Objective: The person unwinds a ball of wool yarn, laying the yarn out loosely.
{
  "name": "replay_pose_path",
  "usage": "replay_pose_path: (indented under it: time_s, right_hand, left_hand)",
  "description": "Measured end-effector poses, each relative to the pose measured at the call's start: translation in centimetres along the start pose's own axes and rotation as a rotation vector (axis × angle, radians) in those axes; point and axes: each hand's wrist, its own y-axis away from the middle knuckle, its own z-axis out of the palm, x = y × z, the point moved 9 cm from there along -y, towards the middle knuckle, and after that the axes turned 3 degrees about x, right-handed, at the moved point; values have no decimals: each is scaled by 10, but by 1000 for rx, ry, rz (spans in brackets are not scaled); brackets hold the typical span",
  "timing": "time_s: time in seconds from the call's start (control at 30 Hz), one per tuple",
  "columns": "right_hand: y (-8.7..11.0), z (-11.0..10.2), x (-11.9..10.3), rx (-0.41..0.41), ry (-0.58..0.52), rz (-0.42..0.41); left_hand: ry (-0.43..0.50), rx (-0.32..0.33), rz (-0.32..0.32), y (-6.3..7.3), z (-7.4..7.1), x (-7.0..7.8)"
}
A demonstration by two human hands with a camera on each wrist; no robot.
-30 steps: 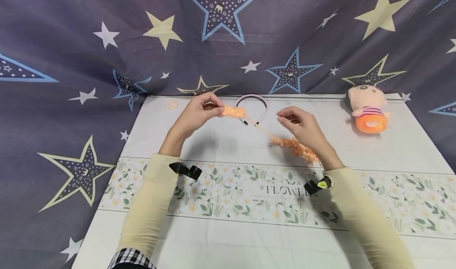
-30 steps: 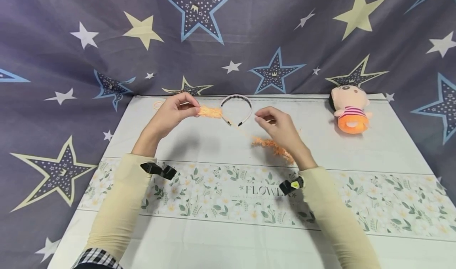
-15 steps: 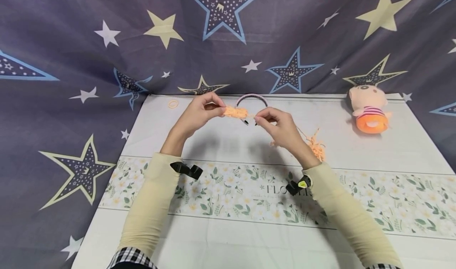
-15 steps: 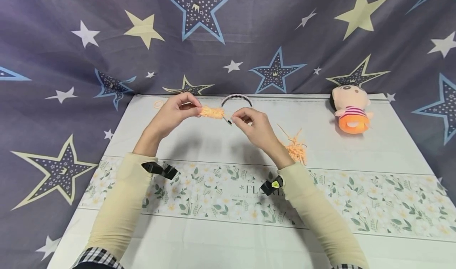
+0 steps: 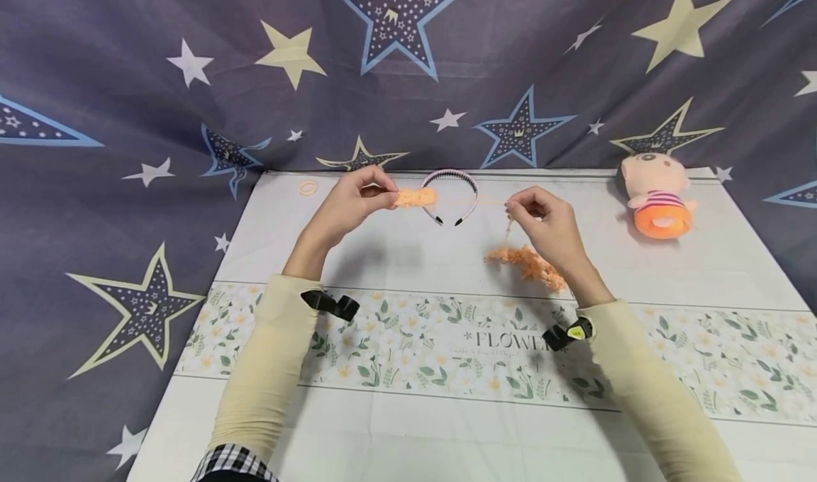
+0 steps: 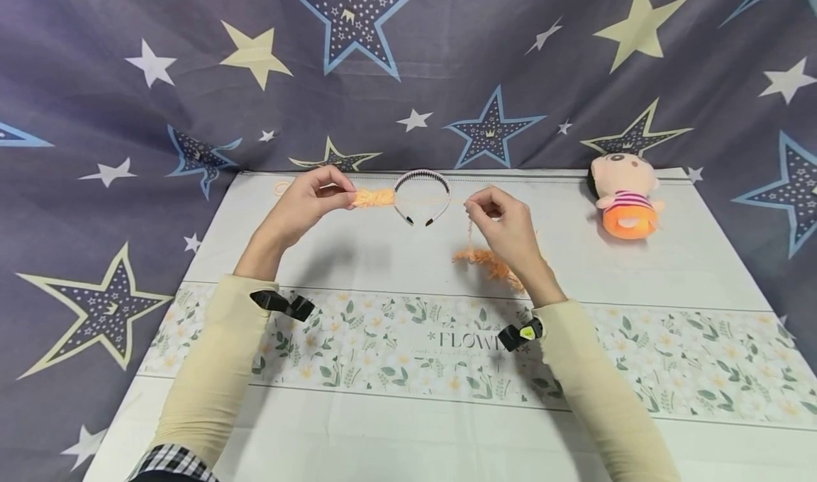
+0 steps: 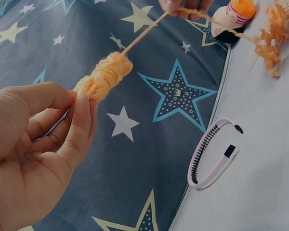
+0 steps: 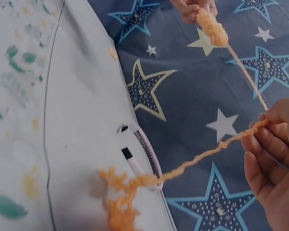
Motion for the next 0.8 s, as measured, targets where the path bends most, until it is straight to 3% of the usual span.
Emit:
replay_pose_path:
  time_s: [0.2,0.43,0.67,0.8]
  right_hand:
    - [7,-18,15,24,42,34]
    - [7,-44,61,87,78,75]
    - [13,-69,77,139,82,69]
    - [18,-87,87,173,120,105]
  left_hand:
    - [-14,7,-12,0,-3,-1]
    - [-19,26,-6,0,-9,-2]
    - [-7,44,-6,1,-17,-2]
    - [-19,58,-12,1,-22,-3]
